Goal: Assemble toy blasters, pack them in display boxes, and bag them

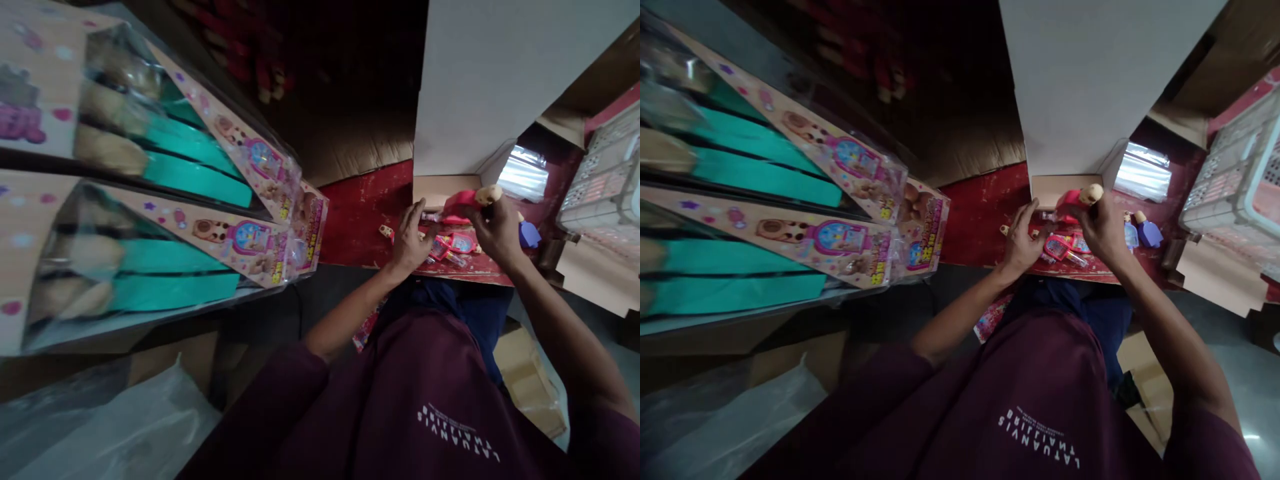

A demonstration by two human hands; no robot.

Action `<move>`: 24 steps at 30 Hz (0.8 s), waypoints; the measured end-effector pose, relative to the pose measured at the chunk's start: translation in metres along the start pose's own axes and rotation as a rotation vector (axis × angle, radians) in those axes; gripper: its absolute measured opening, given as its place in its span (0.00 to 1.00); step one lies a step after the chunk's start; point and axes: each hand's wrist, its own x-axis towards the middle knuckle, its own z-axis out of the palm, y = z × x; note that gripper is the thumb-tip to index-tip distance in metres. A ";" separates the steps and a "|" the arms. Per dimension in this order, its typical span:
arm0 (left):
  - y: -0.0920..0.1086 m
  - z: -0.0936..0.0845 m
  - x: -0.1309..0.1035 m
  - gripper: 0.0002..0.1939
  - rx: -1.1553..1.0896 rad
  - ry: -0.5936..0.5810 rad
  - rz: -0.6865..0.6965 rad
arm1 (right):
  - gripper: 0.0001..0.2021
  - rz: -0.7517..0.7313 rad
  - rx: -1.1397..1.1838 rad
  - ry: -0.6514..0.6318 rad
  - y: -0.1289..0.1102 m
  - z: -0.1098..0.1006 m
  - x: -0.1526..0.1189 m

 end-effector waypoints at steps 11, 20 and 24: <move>-0.024 0.033 0.014 0.34 0.359 -0.346 0.080 | 0.15 -0.227 -0.033 -0.144 0.028 0.056 0.085; -0.028 0.031 0.016 0.34 0.341 -0.364 0.076 | 0.12 -0.279 -0.085 -0.356 0.025 0.064 0.111; -0.028 0.024 0.013 0.33 0.316 -0.361 0.095 | 0.10 -0.188 -0.160 -0.353 0.016 0.069 0.112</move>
